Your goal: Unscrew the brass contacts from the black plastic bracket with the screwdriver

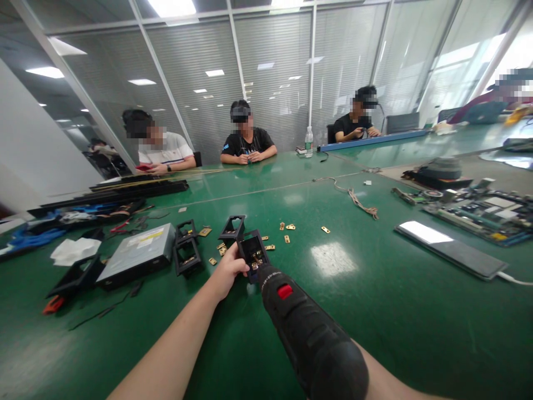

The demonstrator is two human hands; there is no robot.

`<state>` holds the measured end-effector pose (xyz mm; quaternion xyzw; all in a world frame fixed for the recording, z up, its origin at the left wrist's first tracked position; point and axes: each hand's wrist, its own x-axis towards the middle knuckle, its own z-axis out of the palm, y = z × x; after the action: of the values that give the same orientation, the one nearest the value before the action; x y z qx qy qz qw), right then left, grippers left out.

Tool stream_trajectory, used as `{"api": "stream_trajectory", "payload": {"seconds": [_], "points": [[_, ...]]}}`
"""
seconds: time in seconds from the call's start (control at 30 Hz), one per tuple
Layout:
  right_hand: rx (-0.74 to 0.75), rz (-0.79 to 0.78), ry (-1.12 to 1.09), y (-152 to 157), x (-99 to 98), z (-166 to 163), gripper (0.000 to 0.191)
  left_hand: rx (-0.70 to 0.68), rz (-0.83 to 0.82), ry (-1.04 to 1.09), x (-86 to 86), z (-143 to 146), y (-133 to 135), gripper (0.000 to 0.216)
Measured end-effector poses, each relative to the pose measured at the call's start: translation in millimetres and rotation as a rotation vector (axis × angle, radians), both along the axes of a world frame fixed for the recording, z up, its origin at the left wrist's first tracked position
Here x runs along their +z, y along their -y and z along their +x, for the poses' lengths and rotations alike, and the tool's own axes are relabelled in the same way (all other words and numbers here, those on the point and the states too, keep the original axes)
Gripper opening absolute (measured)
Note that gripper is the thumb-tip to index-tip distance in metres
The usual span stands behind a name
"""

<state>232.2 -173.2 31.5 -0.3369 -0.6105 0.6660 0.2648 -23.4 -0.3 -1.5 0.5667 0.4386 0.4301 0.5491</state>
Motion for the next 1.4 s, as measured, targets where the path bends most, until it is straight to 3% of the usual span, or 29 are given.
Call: {"api": "stream_trajectory", "payload": {"seconds": [0.33,0.7,1.17,1.4], "points": [[0.021,0.038,-0.021,12,32.0,17,0.033,0.001,0.001,0.010,-1.4,-1,-1,0.066],[-0.028,0.050,-0.042,11,33.8,14,0.031,0.013,0.007,-0.018,6.1,4,4,0.065],[-0.037,0.041,-0.039,11,36.1,14,0.034,0.008,0.017,0.016,5.5,3,4,0.063],[-0.119,0.064,-0.047,15,35.8,11,0.033,0.012,0.002,0.012,3.0,2,2,0.063]]}}
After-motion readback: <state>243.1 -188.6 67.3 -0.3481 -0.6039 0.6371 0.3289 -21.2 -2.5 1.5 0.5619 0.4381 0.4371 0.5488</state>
